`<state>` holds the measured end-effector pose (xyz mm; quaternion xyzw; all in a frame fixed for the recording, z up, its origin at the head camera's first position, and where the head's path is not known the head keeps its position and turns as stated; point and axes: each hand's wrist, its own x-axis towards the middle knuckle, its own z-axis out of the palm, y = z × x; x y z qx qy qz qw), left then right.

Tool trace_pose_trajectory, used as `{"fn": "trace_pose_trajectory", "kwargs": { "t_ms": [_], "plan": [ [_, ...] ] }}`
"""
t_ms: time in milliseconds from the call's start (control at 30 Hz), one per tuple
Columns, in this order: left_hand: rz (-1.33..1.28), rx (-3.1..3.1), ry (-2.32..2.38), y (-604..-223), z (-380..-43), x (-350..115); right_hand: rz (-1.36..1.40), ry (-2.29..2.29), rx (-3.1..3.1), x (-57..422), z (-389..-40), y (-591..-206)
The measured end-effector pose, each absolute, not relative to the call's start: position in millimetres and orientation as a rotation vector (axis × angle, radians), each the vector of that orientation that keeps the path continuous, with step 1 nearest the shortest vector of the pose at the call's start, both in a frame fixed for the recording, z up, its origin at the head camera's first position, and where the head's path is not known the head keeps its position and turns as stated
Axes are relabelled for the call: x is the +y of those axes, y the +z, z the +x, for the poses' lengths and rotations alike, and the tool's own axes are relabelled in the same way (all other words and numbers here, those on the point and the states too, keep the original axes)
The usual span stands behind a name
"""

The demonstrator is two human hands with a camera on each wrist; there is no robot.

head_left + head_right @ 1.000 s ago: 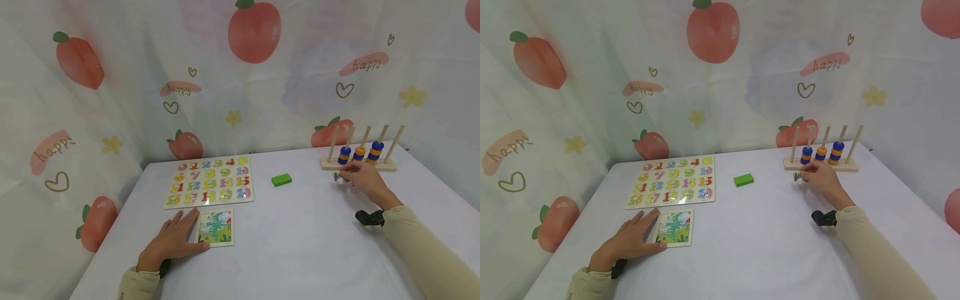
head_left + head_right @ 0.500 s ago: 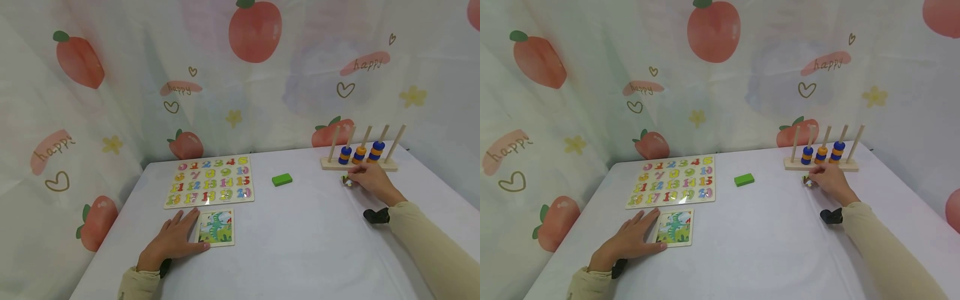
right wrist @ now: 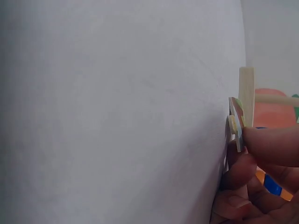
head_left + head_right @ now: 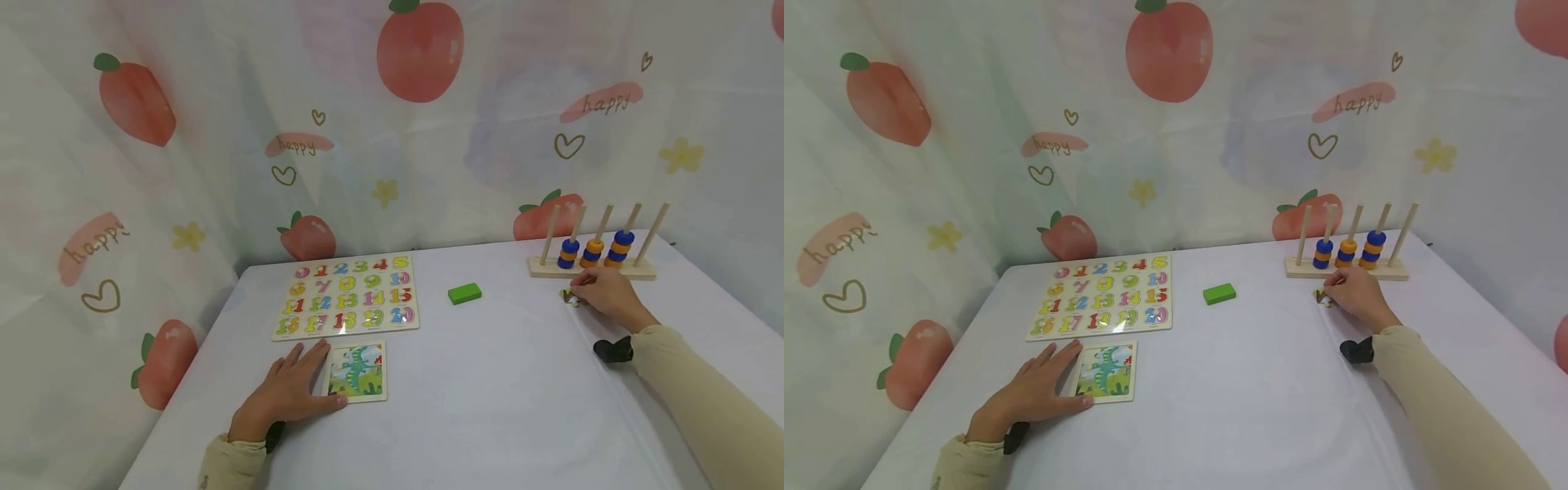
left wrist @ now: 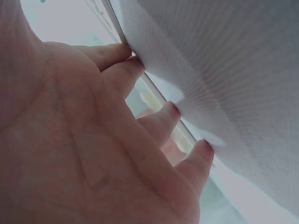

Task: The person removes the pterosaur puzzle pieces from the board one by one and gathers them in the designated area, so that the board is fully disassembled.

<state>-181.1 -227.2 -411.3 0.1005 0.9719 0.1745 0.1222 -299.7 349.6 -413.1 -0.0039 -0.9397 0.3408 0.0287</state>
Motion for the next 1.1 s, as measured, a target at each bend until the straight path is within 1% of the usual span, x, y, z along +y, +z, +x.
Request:
{"fn": "trace_pose_trajectory", "kwargs": {
  "t_ms": [267,633,833,1100],
  "plan": [
    [0.276,2.824,0.519,-413.5,-183.2,-227.8,0.01,0.966,-2.921,349.4,-300.7,-410.8],
    [0.29,2.841,0.507,-413.7,-181.8,-228.3,-0.092,1.082,-2.865,344.9,-294.6,-409.9],
    [0.28,2.84,0.503,-413.5,-182.1,-228.4,-0.063,1.116,-2.811,331.1,-293.0,-407.2],
    [0.274,2.837,0.506,-411.3,-181.3,-226.4,0.006,1.253,-2.805,301.0,-289.4,-398.1]
  ]
}}
